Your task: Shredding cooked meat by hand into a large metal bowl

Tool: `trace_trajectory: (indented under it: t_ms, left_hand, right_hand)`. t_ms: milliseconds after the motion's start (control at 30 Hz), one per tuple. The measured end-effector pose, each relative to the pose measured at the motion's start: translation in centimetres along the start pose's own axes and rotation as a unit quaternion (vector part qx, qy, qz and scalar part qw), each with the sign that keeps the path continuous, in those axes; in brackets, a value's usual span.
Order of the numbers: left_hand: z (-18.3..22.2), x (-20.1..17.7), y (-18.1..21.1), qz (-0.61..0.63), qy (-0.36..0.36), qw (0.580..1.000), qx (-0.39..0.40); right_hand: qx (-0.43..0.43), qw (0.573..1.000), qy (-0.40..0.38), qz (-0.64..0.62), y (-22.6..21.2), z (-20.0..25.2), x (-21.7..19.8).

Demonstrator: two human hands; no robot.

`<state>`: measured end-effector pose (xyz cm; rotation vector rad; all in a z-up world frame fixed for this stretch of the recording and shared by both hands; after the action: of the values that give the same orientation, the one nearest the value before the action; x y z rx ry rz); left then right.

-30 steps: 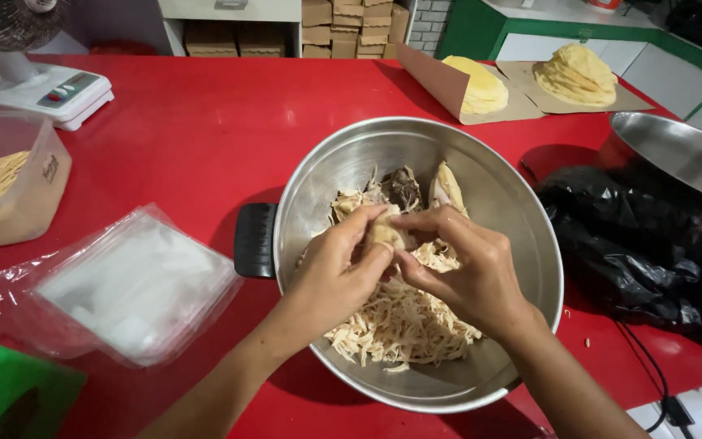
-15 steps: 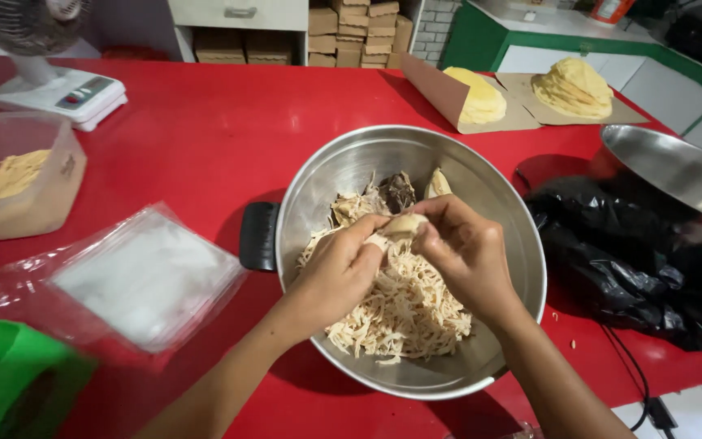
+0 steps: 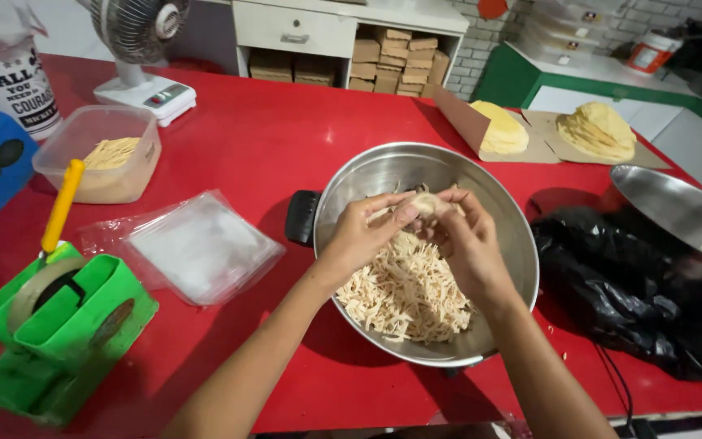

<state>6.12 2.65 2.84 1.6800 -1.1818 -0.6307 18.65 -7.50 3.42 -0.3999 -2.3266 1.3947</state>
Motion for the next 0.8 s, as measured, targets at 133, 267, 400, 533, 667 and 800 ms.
trace_trajectory:
  t_ms: [133, 267, 400, 533, 667, 800]
  left_hand:
    - [-1.5, -0.4, 0.4, -0.036, -0.007, 0.999, 0.031]
    - [-2.6, -1.5, -1.2, -0.095, -0.005, 0.995, 0.021]
    - [-4.3, -3.0, -0.3, -0.087, 0.009, 0.996, 0.030]
    - [-4.4, -3.4, 0.1, -0.062, 0.023, 0.998, 0.013]
    - [-4.9, -3.6, -0.2, -0.123, -0.001, 0.992, -0.003]
    - [-5.0, -3.6, -0.6, -0.124, -0.020, 0.992, -0.014]
  right_hand:
    - [-0.002, 0.998, -0.024, 0.067, -1.0, 0.0, 1.4]
    - [0.001, 0.977, -0.062, 0.203, -1.5, -0.8, 1.5]
    - [0.021, 0.961, -0.086, 0.262, -2.7, -2.9, 2.4]
    - [0.050, 0.957, -0.095, 0.268, -1.8, -4.3, 2.3]
    - [0.089, 0.967, -0.107, 0.215, -0.1, -5.2, 1.8]
    - [0.134, 0.975, -0.116, 0.135, 0.2, -5.8, 1.5]
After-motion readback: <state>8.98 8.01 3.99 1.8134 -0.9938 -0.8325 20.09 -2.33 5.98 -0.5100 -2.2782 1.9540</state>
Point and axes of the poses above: each hand's wrist, its own z-axis away from the middle knuckle, its own x-axis out of the palm, y = z × x, the point moved 8 cm from there along -z, towards the middle knuckle, and after that the axes turned 11 degrees about -y, right-handed, at the moved point
